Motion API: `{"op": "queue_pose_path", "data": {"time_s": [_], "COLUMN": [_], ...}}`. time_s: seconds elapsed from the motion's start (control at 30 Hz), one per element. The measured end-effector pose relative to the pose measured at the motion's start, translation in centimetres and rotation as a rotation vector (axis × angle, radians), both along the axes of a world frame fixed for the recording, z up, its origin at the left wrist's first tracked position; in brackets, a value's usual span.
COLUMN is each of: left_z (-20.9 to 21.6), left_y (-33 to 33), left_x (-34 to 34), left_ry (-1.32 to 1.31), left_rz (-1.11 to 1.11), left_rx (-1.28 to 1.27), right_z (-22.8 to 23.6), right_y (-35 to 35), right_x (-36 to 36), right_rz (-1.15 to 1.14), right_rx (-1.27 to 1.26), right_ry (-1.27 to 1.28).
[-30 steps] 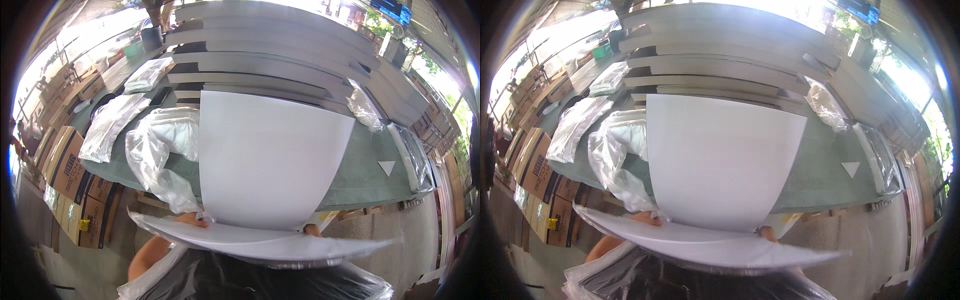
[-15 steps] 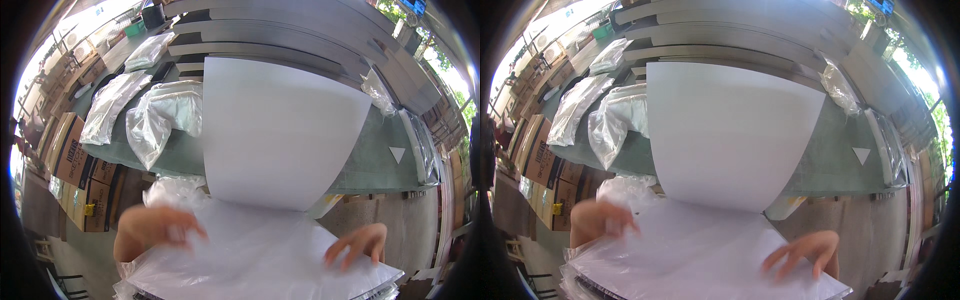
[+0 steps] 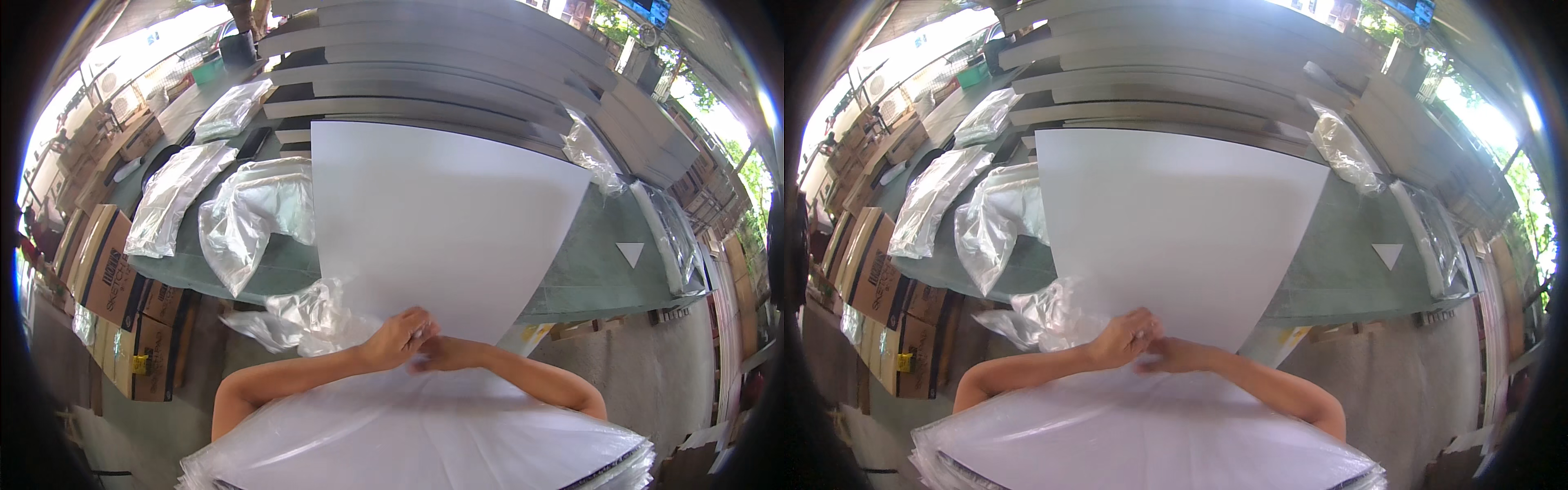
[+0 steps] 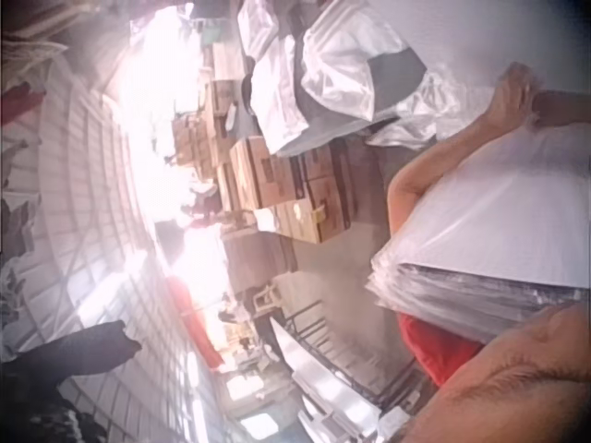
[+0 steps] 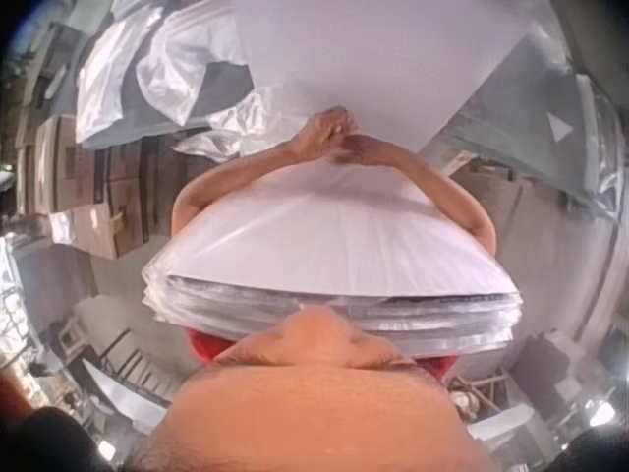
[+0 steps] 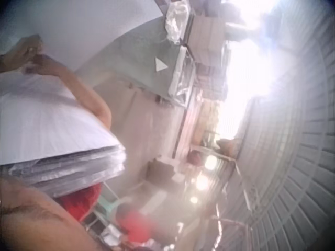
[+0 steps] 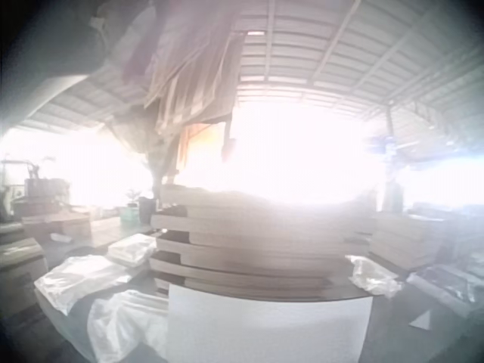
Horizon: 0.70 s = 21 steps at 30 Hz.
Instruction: The person repeatedly wraps individual white and black rectangular sheets in clear plastic bags at a workbench. They open a bag, insert a sheet, and fold the bag around it, then stack the wrapped items. The person briefly walks to a nearby table to pick up a roll of yellow tape and returns to continue wrapping.
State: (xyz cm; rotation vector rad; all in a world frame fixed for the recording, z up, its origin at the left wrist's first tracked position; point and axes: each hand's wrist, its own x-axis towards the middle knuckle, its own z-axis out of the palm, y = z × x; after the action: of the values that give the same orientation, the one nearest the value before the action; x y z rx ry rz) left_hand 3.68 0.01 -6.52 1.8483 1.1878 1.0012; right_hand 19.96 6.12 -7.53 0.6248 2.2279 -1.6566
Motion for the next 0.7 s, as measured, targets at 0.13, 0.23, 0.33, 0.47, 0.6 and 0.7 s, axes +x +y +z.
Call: {"op": "queue_pose_path", "data": {"time_s": [0.13, 0.23, 0.33, 0.47, 0.6, 0.7], "left_z": [2.1, 5.7, 4.5, 3.6, 0.6, 0.7], "left_y": [2.9, 3.2, 2.7, 0.6, 0.4, 2.0], "left_x": [-2.9, -6.7, -7.8, -3.7, -3.3, -6.5], "left_ry": [-0.310, -0.263, -0.291, 0.084, -0.054, -0.050], "left_rz": [0.252, 0.556, 0.411, -0.015, -0.036, 0.130], "left_rx": [0.349, 0.002, -0.134, -0.276, -0.219, -0.399], "right_z": [3.4, 1.4, 4.5, 3.5, 4.4, 3.9], "right_y": [0.3, 2.3, 2.3, 2.2, 2.2, 2.7], "right_x": [-1.3, 2.5, 2.3, 1.4, 2.0, 4.3], "right_rz": [-0.255, -0.311, -0.358, -0.622, -0.479, -0.313], "right_rx": [-0.131, -0.114, -0.078, -0.436, -0.198, -0.034], "right_ry": [0.017, 0.136, 0.184, 0.482, 0.312, 0.123]}}
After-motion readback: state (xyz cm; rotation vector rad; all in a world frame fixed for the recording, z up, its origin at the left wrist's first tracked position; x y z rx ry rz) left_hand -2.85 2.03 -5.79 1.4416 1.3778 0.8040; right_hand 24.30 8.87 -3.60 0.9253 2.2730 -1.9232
